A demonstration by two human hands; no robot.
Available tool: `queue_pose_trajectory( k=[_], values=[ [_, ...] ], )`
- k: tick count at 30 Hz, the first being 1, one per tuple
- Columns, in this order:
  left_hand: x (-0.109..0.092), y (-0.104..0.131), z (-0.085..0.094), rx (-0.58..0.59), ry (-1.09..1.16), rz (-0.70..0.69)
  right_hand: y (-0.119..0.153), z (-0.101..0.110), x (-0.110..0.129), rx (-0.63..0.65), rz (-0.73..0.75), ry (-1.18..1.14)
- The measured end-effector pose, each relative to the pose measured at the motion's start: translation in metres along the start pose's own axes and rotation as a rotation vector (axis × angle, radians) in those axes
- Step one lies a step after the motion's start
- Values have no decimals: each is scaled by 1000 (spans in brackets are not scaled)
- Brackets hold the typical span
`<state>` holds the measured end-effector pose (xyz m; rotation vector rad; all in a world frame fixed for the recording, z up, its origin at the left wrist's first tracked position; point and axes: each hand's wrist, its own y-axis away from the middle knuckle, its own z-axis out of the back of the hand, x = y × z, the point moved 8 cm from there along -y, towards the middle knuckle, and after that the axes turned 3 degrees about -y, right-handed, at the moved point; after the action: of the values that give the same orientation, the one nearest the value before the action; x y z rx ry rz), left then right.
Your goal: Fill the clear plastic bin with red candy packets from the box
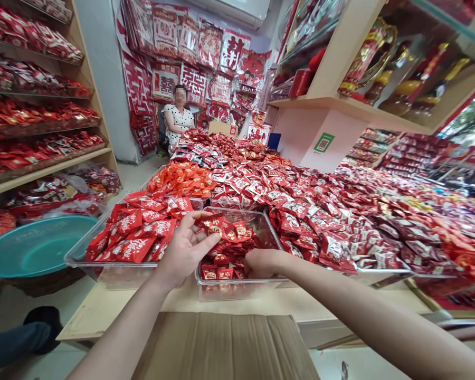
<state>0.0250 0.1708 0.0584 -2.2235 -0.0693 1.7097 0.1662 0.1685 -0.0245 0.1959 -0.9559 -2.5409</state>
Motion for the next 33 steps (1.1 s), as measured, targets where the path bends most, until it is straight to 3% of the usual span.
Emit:
queue_pose_trajectory(
  k=[3,15,22,28,33],
  values=[
    [0,0,0,-5,7,-2,1,6,1,-98,8,22],
    [0,-1,0,-5,-9,1,4,12,5,-142,-33,113],
    [0,1,0,12,4,6,4,2,9,-18,22,49],
    [0,0,0,6,-28,3,6,1,8,30,-28,22],
    [0,1,1,0,-49,6,4,2,6,-41,-26,-33]
  ],
)
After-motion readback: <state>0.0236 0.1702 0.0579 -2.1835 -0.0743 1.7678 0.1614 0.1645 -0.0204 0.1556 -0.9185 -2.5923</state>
